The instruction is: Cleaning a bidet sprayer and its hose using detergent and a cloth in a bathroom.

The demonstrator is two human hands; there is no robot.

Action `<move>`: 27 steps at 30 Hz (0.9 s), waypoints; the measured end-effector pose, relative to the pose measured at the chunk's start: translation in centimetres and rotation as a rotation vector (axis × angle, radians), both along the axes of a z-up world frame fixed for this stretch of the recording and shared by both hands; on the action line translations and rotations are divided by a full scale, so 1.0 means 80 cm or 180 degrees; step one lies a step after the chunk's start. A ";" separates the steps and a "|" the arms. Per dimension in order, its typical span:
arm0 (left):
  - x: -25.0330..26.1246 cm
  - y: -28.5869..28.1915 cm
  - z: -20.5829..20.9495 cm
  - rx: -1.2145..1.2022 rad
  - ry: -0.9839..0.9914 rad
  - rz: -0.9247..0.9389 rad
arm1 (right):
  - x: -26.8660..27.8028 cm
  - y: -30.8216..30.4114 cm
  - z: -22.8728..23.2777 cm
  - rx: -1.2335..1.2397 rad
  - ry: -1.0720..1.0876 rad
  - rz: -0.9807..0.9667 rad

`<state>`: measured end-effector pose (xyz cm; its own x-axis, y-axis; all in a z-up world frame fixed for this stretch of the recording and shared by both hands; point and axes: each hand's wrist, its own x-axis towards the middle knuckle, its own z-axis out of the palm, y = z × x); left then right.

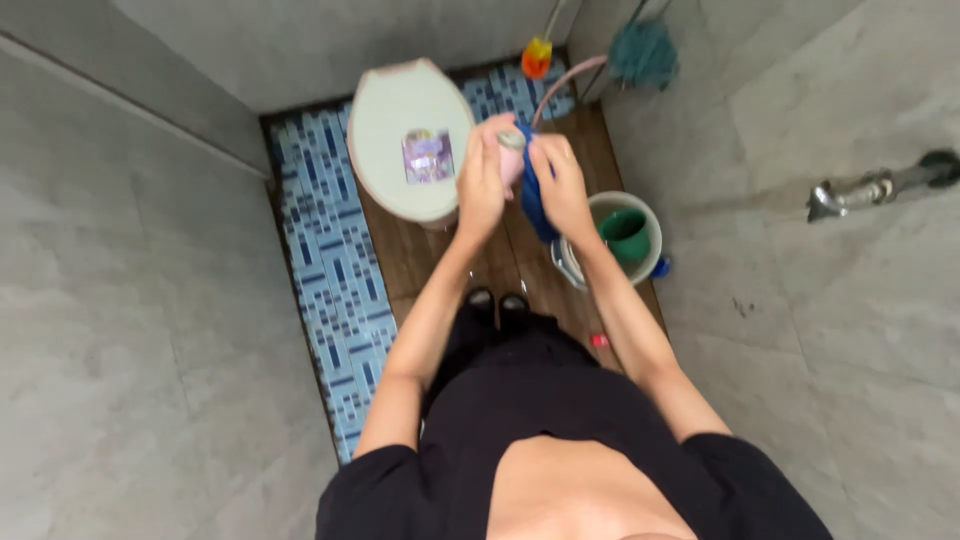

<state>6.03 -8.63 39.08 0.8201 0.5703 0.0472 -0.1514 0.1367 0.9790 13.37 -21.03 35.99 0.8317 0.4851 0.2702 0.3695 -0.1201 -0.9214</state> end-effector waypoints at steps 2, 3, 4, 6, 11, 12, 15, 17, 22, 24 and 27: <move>0.019 -0.005 -0.026 0.0173 -0.0175 0.0053 | -0.036 -0.006 0.023 0.0102 -0.0469 -0.0129; 0.028 -0.005 -0.041 0.0297 -0.0291 0.0105 | -0.055 -0.009 0.033 0.0159 -0.0878 -0.0256; 0.028 -0.010 -0.029 0.0295 -0.0319 0.0108 | -0.055 -0.007 0.040 0.0160 -0.0907 -0.0254; 0.027 -0.021 -0.007 0.0319 -0.0280 -0.0149 | -0.057 -0.006 0.052 0.0211 -0.1032 -0.0593; 0.022 -0.031 0.066 0.0268 0.0240 -0.0613 | 0.009 -0.028 0.069 -0.0067 -0.0600 -0.0560; 0.025 -0.031 0.072 0.0454 0.0207 -0.0623 | 0.012 -0.033 0.074 -0.0101 -0.0373 -0.0433; 0.050 -0.034 0.040 0.0990 -0.0228 -0.0505 | -0.016 -0.045 0.070 0.0131 -0.0571 -0.0581; 0.056 -0.032 0.032 0.1197 -0.0168 -0.0562 | 0.018 -0.042 0.035 0.0274 -0.0131 -0.0497; 0.069 -0.027 0.008 0.1664 -0.0371 -0.0888 | 0.032 -0.046 0.026 0.0841 0.0642 -0.0116; 0.075 -0.017 0.005 0.1558 -0.0879 -0.1073 | 0.027 -0.045 0.028 0.1067 0.0892 -0.0494; 0.067 -0.010 0.051 0.0832 -0.0781 -0.1465 | 0.024 -0.048 0.048 0.0932 0.0449 -0.0358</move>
<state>11.42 -9.40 43.19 0.9280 0.1017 0.3584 -0.3604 0.0008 0.9328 15.28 -24.89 39.85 0.9146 0.3071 0.2629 0.2354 0.1243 -0.9639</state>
